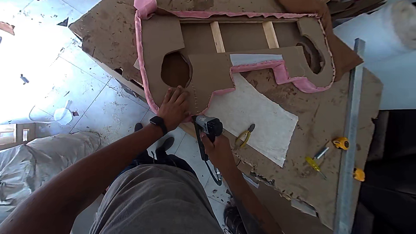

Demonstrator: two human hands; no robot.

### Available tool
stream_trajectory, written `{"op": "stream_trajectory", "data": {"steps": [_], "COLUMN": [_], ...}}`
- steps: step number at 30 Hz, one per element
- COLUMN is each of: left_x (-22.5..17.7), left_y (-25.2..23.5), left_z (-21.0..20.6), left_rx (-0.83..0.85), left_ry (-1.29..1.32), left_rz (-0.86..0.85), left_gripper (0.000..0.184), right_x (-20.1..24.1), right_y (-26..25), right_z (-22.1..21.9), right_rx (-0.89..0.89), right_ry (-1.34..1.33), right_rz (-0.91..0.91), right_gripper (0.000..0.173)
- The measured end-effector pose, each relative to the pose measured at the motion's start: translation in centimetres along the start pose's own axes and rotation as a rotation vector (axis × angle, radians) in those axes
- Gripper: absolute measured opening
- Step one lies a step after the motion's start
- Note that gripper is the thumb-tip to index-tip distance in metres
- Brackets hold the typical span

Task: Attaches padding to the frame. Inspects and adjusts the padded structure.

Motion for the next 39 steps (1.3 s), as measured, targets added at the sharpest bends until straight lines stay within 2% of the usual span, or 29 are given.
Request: {"op": "stream_trajectory", "data": {"steps": [4, 9, 13, 15, 17, 20, 23, 26, 27, 29, 32, 36, 39], "left_x": [0.4, 0.8, 3.6, 4.2, 3.9, 3.6, 3.1, 4.2, 5.0, 6.1, 8.9, 8.0, 8.2], "left_y": [-0.3, -0.7, -0.2, 1.5, 3.2, 2.8, 2.1, 0.8, -0.4, -2.5, -2.6, 0.2, 0.5], "left_z": [0.1, 0.3, 3.8, 4.5, 3.4, 2.1, 1.4, 1.8, 2.2, 2.6, 4.3, 3.9, 3.4], "left_rx": [-0.001, -0.005, 0.014, 0.076, 0.057, -0.044, -0.076, -0.184, -0.184, -0.099, -0.089, -0.001, 0.009], "left_ry": [0.002, 0.038, 0.249, 0.208, 0.18, 0.267, 0.331, 0.425, 0.431, 0.41, 0.454, 0.307, 0.218], "left_rz": [0.011, -0.003, -0.157, -0.302, -0.357, -0.275, -0.228, -0.082, -0.027, -0.034, -0.14, -0.388, -0.417], "left_gripper": [0.053, 0.046, 0.042, 0.035, 0.037, 0.017, 0.015, 0.015, 0.014, 0.014, 0.024, 0.04, 0.057], "right_x": [0.9, 1.7, 1.2, 0.8, 0.7, 0.8, 0.4, 0.8, 1.0, 0.9, 1.6, 2.1, 3.0], "right_y": [0.6, 1.1, 1.1, 1.3, 1.6, 1.8, 2.2, 2.3, 2.6, 3.2, 2.5, 3.3, 3.5], "right_z": [-1.2, -2.0, -2.2, -2.6, -3.1, -3.9, -4.3, -5.2, -5.4, -5.3, -5.5, -5.9, -6.5], "right_rx": [0.029, 0.019, 0.021, 0.009, 0.006, -0.012, -0.055, -0.079, -0.093, -0.107, -0.103, -0.095, -0.109], "right_ry": [-0.072, 0.033, -0.074, -0.132, -0.155, -0.191, -0.242, -0.313, -0.336, -0.357, -0.393, -0.384, -0.316], "right_rz": [0.032, 0.002, -0.008, -0.022, -0.031, -0.052, -0.076, -0.092, -0.101, -0.12, -0.092, -0.102, -0.138], "right_gripper": [0.023, 0.028, 0.029, 0.029, 0.029, 0.028, 0.027, 0.025, 0.025, 0.025, 0.025, 0.023, 0.023]}}
Point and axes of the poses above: each hand's wrist, its own y-axis away from the middle knuckle, its own z-axis out of the back of the hand, x = y × z, the point moved 2 cm from there along -y, towards the middle knuckle, and after that the axes turned 2 degrees about -x, right-handed, at the moved point
